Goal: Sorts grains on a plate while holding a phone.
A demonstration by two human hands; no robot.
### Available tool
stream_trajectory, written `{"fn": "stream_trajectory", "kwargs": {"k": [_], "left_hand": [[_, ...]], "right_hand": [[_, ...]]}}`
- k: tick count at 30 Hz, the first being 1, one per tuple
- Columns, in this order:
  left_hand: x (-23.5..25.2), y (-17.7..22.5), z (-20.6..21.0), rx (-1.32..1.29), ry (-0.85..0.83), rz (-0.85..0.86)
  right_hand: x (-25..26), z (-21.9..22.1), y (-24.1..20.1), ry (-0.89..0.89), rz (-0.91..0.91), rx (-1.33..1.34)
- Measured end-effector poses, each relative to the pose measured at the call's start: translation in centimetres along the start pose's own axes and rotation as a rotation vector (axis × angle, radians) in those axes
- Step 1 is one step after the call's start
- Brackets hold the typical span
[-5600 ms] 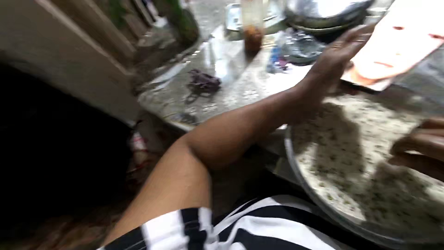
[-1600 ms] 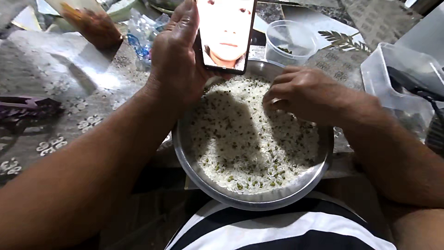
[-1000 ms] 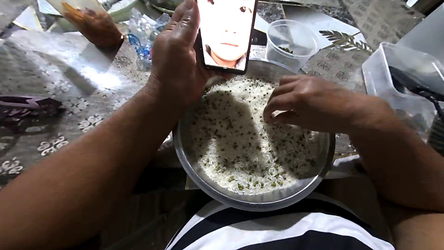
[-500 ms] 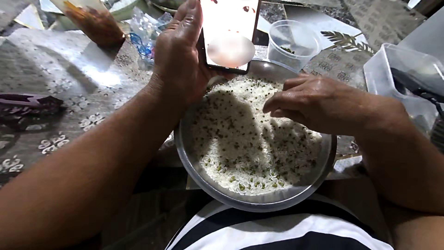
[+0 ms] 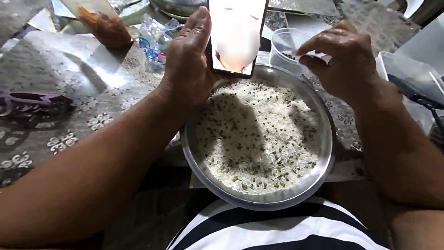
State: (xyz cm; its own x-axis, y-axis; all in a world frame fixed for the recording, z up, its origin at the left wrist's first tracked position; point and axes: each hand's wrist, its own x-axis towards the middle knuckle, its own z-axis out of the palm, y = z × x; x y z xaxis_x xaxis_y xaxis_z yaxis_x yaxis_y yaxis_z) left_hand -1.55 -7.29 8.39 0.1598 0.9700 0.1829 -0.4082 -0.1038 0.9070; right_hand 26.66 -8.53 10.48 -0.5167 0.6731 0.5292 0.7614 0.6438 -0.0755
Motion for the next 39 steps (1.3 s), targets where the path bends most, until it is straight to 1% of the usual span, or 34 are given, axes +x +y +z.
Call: {"fn": "stream_trajectory", "kwargs": {"k": [1,3,5,6,8,13,18,24,32,39], "left_hand": [[0.0,0.0,0.0,0.008,0.003,0.002],[-0.1,0.1,0.1,0.027,0.004,0.007],[0.0,0.1,0.1,0.019,0.001,0.003],[0.1,0.0,0.0,0.012,-0.004,0.001],[0.1,0.0,-0.1,0.005,-0.020,0.004],[-0.2,0.3,0.2,0.036,0.021,-0.012],[0.0,0.2,0.1,0.020,0.001,-0.004],[0.1,0.2,0.0,0.015,-0.014,-0.002],[0.0,0.1,0.1,0.014,0.010,0.008],[0.0,0.1,0.1,0.016,0.001,-0.002]], "right_hand": [[-0.2,0.0,-1.0,-0.029,-0.092,0.078],[-0.7,0.5,-3.4,-0.175,-0.265,0.234],[-1.3,1.4,-5.5,-0.335,-0.358,0.255],[-1.5,1.9,-6.0,-0.366,-0.395,0.233],[-1.5,2.4,-6.1,-0.339,-0.446,0.211],[-1.5,1.1,-5.5,-0.263,-0.459,0.231],[-1.5,0.2,-5.3,-0.243,-0.436,0.188],[-1.5,-0.1,-5.5,-0.305,-0.438,0.204],[-1.9,-0.4,-6.4,-0.304,-0.428,0.251],[-1.9,-0.3,-5.5,-0.392,-0.443,0.377]]}}
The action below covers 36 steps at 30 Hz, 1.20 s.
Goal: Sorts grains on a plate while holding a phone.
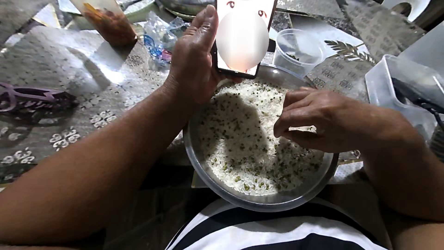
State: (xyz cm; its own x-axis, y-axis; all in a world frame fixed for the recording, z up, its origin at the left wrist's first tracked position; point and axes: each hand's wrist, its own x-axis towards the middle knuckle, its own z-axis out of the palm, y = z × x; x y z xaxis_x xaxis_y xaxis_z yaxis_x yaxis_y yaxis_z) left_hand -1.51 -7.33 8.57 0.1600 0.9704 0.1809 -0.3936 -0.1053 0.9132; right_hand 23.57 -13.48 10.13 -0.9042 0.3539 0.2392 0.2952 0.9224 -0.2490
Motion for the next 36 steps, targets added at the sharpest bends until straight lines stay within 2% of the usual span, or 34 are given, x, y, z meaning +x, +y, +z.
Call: {"fn": "stream_trajectory", "kwargs": {"k": [9,12,16,19,22,24,26,29,31,36], "left_hand": [[0.1,-0.1,0.0,0.004,0.003,0.016],[0.1,-0.2,-0.1,0.017,0.001,0.021],[0.0,0.0,0.0,0.024,0.009,0.001],[0.1,-0.1,-0.1,0.011,-0.008,0.007],[0.1,-0.1,-0.2,0.009,-0.015,0.005],[0.1,-0.2,-0.2,-0.017,-0.013,0.006],[0.2,-0.2,-0.3,-0.025,-0.028,0.010],[0.1,0.0,-0.2,-0.003,-0.032,0.007],[0.0,0.0,-0.2,0.005,-0.024,0.006],[0.0,0.0,-0.2,0.017,-0.012,0.013]], "right_hand": [[-0.1,-0.8,0.7,0.044,0.013,-0.018],[-0.3,-1.7,1.7,0.188,0.125,-0.145],[-0.9,-2.7,4.4,0.404,0.378,-0.402],[-1.3,-2.6,6.6,0.477,0.490,-0.507],[-1.5,-3.0,6.2,0.389,0.459,-0.430],[-1.6,-3.4,4.6,0.194,0.389,-0.310],[-1.3,-2.8,3.2,-0.008,0.413,-0.260],[-0.5,-0.5,3.3,-0.153,0.412,-0.319],[-0.2,0.2,3.6,-0.138,0.340,-0.298],[-0.3,-1.3,1.4,0.047,0.180,-0.254]]}}
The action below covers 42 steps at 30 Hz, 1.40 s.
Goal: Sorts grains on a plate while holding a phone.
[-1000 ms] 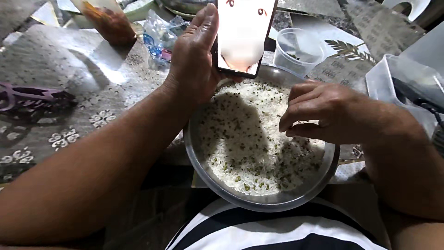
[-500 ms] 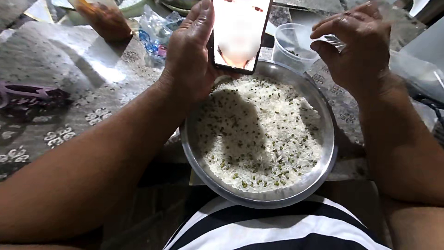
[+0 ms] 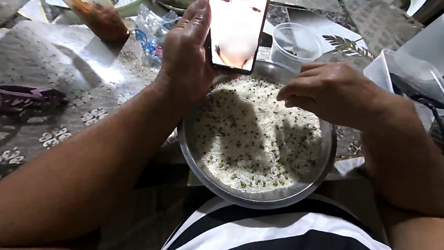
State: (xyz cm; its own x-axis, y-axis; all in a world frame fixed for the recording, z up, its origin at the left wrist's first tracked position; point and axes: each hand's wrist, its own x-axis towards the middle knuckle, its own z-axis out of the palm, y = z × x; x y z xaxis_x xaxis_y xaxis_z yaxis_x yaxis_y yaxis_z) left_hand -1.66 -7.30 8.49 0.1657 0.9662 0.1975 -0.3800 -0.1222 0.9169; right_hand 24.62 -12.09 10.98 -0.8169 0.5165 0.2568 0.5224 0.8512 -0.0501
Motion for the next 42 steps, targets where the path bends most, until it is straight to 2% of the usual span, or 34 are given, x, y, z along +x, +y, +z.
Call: {"fn": "stream_trajectory", "kwargs": {"k": [4,12,18,22,27,31,34,36,39,42], "left_hand": [[0.1,0.0,0.0,-0.010,-0.016,0.003],[0.1,0.0,0.1,-0.005,-0.003,0.007],[-0.1,-0.1,0.3,-0.008,0.037,0.008],[-0.3,-0.1,0.4,-0.001,0.029,0.002],[-0.4,0.0,0.5,0.023,0.021,-0.025],[-0.1,-0.2,0.1,0.016,-0.007,-0.017],[-0.2,-0.3,-0.1,0.001,-0.031,-0.005],[-0.1,-0.1,0.0,0.021,-0.041,0.005],[-0.3,-0.1,0.1,0.034,-0.026,0.001],[-0.3,0.0,0.2,0.033,-0.018,0.000]], "right_hand": [[-0.1,-0.7,-0.9,0.048,-0.070,0.026],[-0.1,-0.4,-0.7,0.010,-0.058,0.131],[-0.2,-0.1,-1.4,0.003,-0.120,0.213],[-0.2,-0.7,0.2,0.103,-0.041,0.067],[0.1,-0.3,3.7,0.349,0.209,-0.132],[0.1,0.4,5.0,0.377,0.272,-0.131],[-0.1,0.1,3.3,0.283,0.177,-0.035],[0.0,0.3,2.3,0.113,0.138,0.017],[0.2,2.5,2.0,-0.125,0.185,0.032],[0.5,3.1,2.1,-0.115,0.116,0.048]]}}
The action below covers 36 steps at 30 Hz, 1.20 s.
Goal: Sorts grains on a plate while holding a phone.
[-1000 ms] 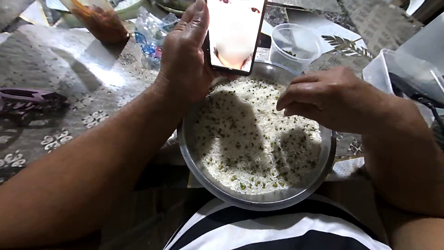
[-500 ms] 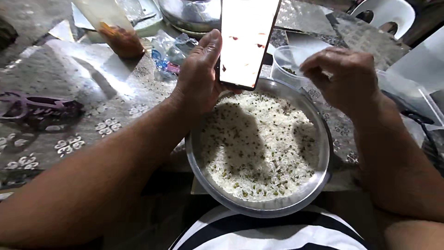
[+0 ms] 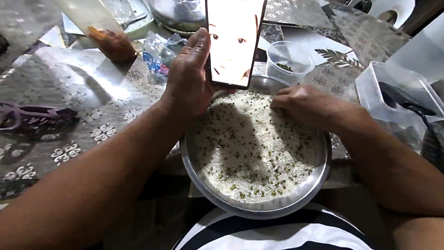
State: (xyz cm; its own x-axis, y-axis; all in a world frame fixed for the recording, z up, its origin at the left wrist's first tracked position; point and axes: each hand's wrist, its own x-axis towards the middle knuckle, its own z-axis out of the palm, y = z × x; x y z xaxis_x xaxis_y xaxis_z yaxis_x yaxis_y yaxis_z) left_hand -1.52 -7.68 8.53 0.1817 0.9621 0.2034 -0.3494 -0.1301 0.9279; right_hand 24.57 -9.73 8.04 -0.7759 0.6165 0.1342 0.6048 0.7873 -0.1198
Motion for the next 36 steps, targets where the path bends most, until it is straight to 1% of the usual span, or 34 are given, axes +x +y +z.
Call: {"fn": "stream_trajectory", "kwargs": {"k": [2,5,10,13,16,18,20,23,26,29,36], "left_hand": [[0.1,0.0,-0.1,-0.011,0.002,-0.001],[0.2,-0.1,-0.2,-0.002,0.005,-0.008],[0.2,0.0,-0.1,-0.019,-0.003,-0.019],[0.3,-0.1,-0.2,-0.014,-0.009,-0.017],[0.4,-0.2,-0.4,-0.020,-0.018,-0.008],[0.4,-0.2,-0.4,-0.020,-0.006,-0.003],[0.3,-0.1,-0.4,-0.009,-0.012,-0.003],[0.3,0.0,-0.2,0.004,-0.002,-0.002],[0.3,0.0,-0.2,-0.013,0.002,-0.005],[0.2,0.0,-0.2,-0.018,0.013,-0.018],[0.3,0.0,-0.2,-0.048,0.021,-0.021]], "right_hand": [[-0.2,-0.8,-0.5,0.077,-0.052,0.062],[-0.6,-2.2,-1.6,0.196,-0.132,0.060],[-0.8,-2.9,-2.2,0.233,-0.197,0.066],[-0.6,-2.3,-1.9,0.203,-0.186,0.036],[-0.3,-1.1,-1.8,0.063,-0.153,0.087],[0.0,-0.2,-2.0,0.024,-0.173,0.079],[0.0,-0.4,-2.1,0.074,-0.207,0.053],[-0.6,-1.8,-2.2,0.174,-0.209,-0.004],[-0.9,-2.5,-2.4,0.204,-0.240,-0.002],[-1.1,-2.6,-2.8,0.204,-0.274,0.053],[-1.1,-2.6,-2.9,0.142,-0.269,0.080]]}}
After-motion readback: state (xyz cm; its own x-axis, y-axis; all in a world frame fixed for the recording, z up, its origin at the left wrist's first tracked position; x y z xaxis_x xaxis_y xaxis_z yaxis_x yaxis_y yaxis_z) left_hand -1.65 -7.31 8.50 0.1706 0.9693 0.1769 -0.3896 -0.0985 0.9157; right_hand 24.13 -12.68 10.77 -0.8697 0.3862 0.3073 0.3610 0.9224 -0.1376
